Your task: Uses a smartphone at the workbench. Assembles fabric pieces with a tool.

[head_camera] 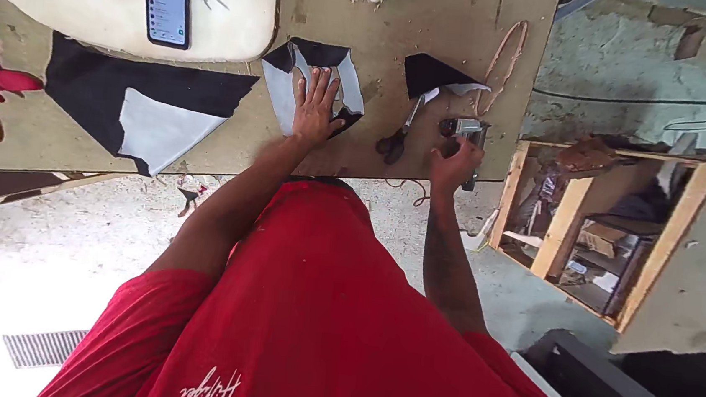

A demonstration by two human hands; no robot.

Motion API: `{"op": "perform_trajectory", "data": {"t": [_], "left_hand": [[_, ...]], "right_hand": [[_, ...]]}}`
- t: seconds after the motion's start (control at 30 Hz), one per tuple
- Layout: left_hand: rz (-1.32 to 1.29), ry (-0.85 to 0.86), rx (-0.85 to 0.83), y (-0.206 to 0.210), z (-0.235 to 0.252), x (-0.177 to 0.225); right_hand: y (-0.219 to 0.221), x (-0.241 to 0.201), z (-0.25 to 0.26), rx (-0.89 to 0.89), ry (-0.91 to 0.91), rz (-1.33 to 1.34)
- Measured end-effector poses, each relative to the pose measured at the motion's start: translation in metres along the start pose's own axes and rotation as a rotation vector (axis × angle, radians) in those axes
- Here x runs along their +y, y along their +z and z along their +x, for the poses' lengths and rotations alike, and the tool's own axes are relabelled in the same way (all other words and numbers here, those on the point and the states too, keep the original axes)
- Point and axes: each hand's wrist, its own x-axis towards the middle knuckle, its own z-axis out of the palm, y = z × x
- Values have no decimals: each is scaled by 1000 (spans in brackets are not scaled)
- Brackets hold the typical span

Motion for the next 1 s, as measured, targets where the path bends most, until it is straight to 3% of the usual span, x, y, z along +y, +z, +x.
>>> {"op": "perform_trajectory", "data": {"t": [0.23, 0.4, 0.5, 0.63, 1.0], "left_hand": [[-44, -16, 9, 1, 0, -3], [-63, -20, 13, -1, 0, -6], [-61, -7, 20, 4, 4, -4], [-73, -2, 13, 4, 4, -6], [-82, -10, 12, 3, 3, -8]], "right_hand": [[8, 27, 21, -26, 30, 18], [-51, -39, 0, -258, 123, 93], [-59, -78, -44, -485, -5, 346], [-33, -142, -87, -600, -265, 135], [-7, -161, -92, -615, -385, 30]]}}
